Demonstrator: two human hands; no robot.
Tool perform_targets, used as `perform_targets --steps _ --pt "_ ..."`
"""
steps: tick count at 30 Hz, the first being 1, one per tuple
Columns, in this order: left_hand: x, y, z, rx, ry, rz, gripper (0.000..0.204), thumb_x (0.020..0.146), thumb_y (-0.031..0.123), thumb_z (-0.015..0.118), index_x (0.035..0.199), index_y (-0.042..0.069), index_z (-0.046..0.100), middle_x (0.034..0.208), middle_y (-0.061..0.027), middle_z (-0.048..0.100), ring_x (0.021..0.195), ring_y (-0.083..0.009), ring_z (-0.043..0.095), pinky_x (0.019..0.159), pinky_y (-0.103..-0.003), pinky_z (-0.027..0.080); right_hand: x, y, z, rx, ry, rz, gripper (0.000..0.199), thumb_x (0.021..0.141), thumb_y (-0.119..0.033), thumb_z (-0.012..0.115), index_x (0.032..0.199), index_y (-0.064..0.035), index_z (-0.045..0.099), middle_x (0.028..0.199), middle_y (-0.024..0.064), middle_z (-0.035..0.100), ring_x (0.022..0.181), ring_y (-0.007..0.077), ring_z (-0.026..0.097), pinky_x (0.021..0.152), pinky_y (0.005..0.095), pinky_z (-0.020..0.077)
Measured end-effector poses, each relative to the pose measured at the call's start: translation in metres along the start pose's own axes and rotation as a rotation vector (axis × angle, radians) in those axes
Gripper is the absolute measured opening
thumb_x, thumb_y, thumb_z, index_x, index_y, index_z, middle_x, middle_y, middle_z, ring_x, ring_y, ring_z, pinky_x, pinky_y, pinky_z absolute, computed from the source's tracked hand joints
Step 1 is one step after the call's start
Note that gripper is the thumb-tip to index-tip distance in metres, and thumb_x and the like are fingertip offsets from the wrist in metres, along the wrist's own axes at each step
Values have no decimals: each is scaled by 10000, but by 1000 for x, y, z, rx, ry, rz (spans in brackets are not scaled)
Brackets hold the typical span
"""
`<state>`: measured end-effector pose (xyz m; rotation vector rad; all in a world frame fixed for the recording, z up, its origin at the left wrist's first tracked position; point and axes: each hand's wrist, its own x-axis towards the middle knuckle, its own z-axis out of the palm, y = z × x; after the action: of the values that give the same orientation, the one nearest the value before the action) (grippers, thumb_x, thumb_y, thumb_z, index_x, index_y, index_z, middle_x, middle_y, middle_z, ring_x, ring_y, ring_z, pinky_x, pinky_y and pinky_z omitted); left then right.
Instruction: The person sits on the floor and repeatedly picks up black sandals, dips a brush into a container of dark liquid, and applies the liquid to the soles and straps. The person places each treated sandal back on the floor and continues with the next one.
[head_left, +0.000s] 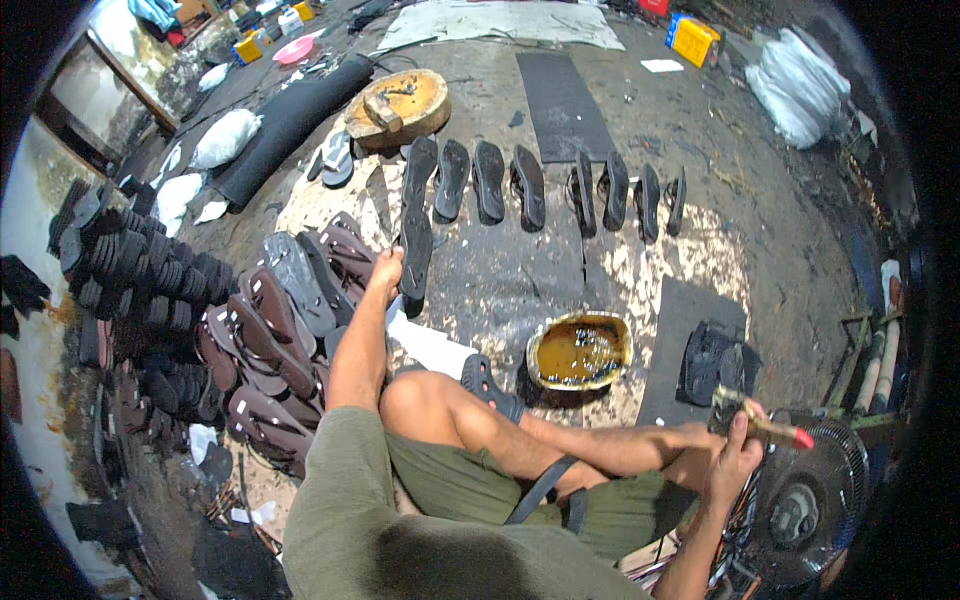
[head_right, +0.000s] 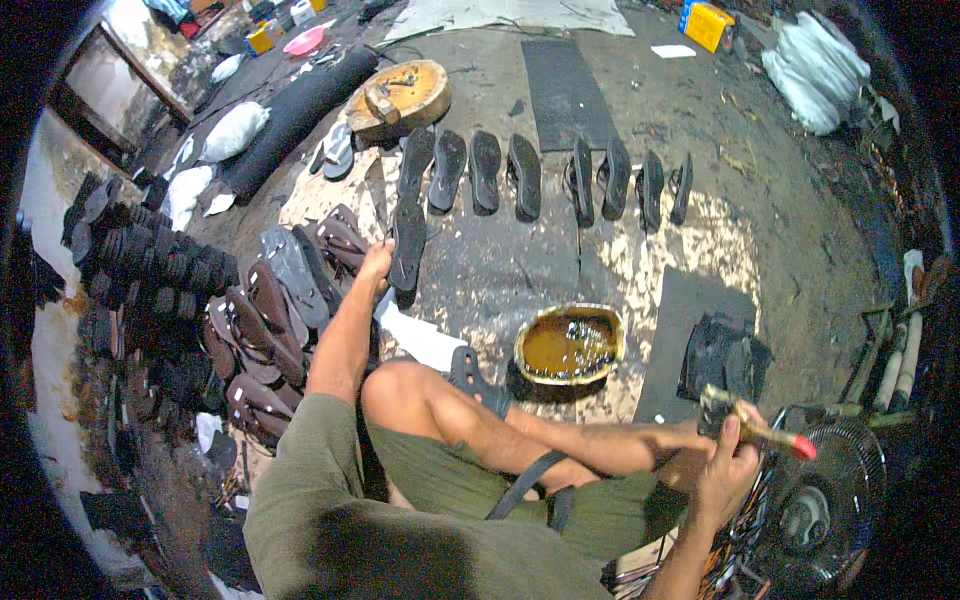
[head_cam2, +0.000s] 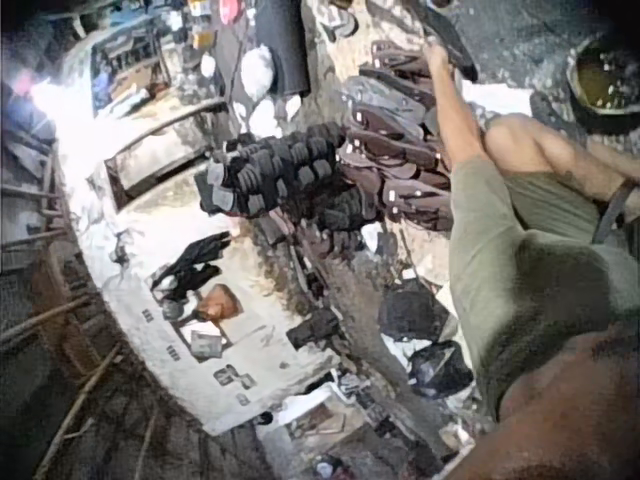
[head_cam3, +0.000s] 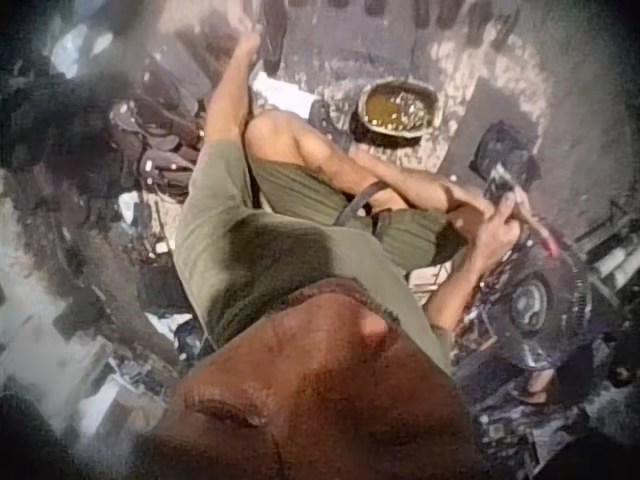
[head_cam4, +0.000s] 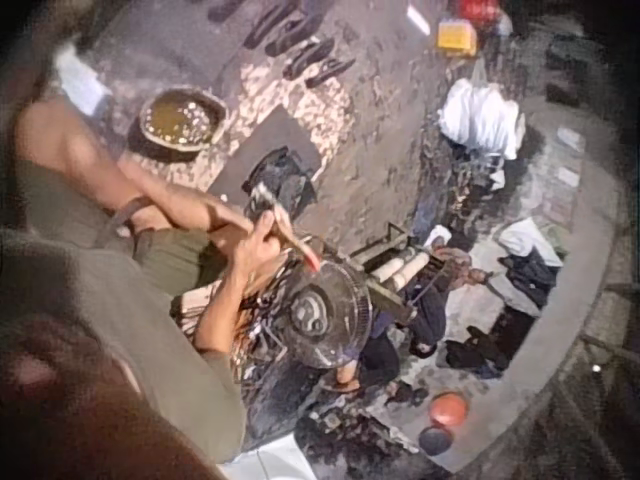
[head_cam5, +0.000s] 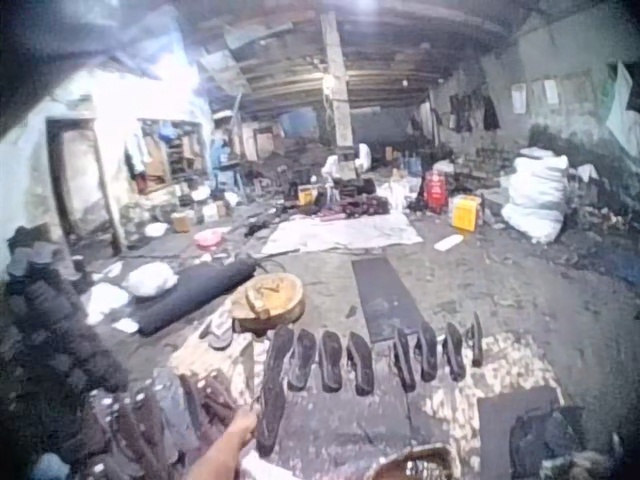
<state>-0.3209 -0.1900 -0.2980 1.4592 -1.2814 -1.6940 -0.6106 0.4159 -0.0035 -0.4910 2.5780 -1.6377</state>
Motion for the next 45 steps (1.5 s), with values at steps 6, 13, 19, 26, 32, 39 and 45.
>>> perform_targets --steps 6,13,19,26,32,39,45 --pt "-15 36 9 845 280 244 554 987 485 483 1250 31 657 1208 -277 670 1103 -437 655 956 -527 509 15 14 8 142 48 -27 399 1029 -260 634 1274 52 589 1239 86 626 1150 186 556 1059 328 391" --pt "-241 112 -132 558 1246 1013 533 765 326 847 1143 98 548 1237 -141 551 1269 -363 461 1085 -555 300 31 24 22 106 -43 78 457 1058 -331 579 1340 27 597 1305 93 614 1146 178 558 1024 325 418" --pt "-300 43 -194 878 1198 203 705 875 613 676 1220 1 626 1354 -218 557 1317 -409 430 1106 -617 264 39 -9 133 135 -456 3 464 1024 -366 603 1298 1 675 1193 97 722 1108 186 647 992 327 477" --pt "-391 109 -108 609 798 774 334 1054 251 578 1255 1 668 1223 -131 686 1119 -239 607 1012 -378 447 36 68 222 -469 -737 -616 365 942 -402 696 1129 -90 729 896 153 711 921 399 651 825 522 510" --pt "-438 47 -27 520 258 546 432 1017 210 630 1405 23 591 1451 -147 563 1362 -250 490 1155 -374 330 43 27 172 374 -526 -448 150 935 -22 704 1082 0 719 1126 83 756 1041 142 680 893 316 544" --pt "-437 99 2 -311 21 420 570 1066 320 527 1544 38 396 1422 -97 565 1249 -206 564 1067 -365 448 89 27 73 -60 -382 -226 149 946 -185 694 1040 -71 678 884 110 716 805 205 666 773 362 535" --pt "-462 94 131 -927 -471 -40 461 1080 400 454 1489 188 455 1284 -131 660 959 -291 714 867 -461 613 -24 -99 159 690 -568 -294 161 938 -112 727 1082 -65 671 1023 45 712 942 143 664 834 313 529"
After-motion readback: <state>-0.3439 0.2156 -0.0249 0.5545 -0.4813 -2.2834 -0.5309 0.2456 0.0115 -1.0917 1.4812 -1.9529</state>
